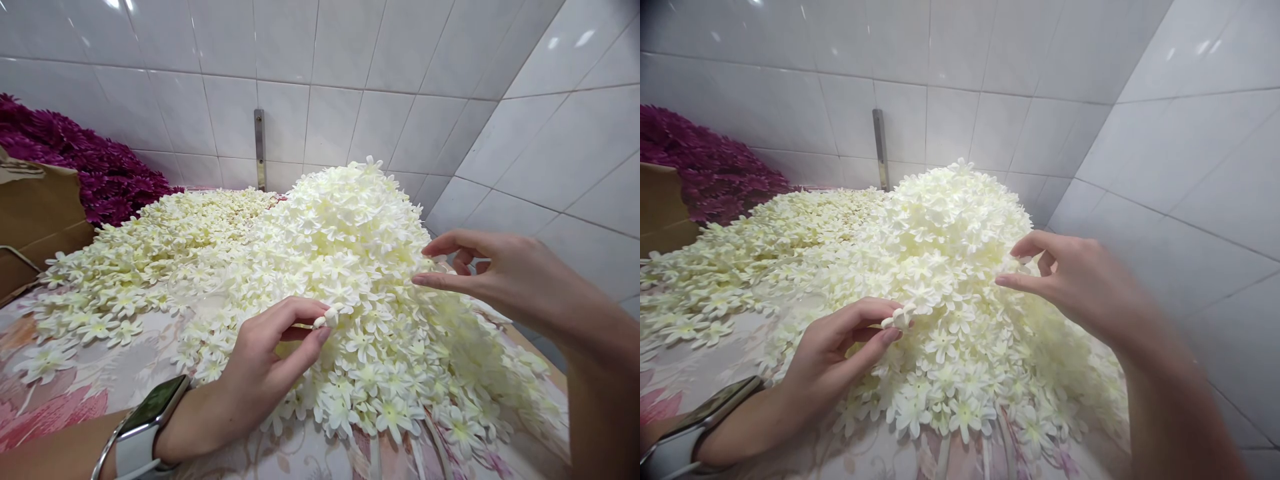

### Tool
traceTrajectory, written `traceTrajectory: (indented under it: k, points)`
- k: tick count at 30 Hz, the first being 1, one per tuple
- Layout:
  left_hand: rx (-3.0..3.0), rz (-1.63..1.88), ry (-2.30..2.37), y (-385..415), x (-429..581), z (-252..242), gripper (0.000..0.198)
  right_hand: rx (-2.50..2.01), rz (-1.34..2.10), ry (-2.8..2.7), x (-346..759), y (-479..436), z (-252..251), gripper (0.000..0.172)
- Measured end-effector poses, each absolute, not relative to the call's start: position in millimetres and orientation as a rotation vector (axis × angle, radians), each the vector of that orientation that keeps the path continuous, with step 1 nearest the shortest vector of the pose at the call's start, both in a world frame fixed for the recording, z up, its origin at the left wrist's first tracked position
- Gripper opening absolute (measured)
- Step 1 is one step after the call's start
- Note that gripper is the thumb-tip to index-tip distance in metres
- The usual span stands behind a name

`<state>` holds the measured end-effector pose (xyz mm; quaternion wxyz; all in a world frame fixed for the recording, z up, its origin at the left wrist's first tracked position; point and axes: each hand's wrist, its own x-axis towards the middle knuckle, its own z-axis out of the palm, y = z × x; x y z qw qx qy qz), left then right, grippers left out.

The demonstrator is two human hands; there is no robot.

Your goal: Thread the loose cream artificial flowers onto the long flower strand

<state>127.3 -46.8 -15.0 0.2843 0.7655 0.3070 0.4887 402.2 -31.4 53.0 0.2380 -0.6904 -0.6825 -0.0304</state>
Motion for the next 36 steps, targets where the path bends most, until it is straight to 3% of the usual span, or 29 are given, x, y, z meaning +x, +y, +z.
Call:
traceTrajectory:
  k: [5, 9, 11, 15, 22, 36]
  points:
    - [2.042, 1.281, 0.842, -46.8, 127.1, -15.1, 0.01, -1.895, -0.154, -1.914, 405.8, -32.4, 54.8, 0.078]
    - [2.039, 1.298, 0.831, -46.4, 127.3, -12.7, 0.01, -1.737, -0.32, -1.929, 402.2, -35.2, 57.6, 0.069]
    - [2.034, 1.304, 0.825, -46.6, 127.4, -11.1, 0.01, -1.62, -0.429, -1.86, 394.4, -39.3, 58.1, 0.055]
    - [2.012, 1.279, 0.814, -47.9, 127.2, -8.0, 0.007, -1.153, -0.554, -1.868, 365.1, -52.4, 51.9, 0.01]
    - [2.008, 1.193, 0.774, -50.1, 125.0, -5.0, 0.003, -0.672, -0.258, -2.272, 316.8, -65.0, 22.5, 0.006]
    - [2.003, 1.205, 0.782, -50.1, 125.4, 4.3, 0.008, -0.698, -0.223, -2.179, 314.8, -62.6, 22.2, 0.017]
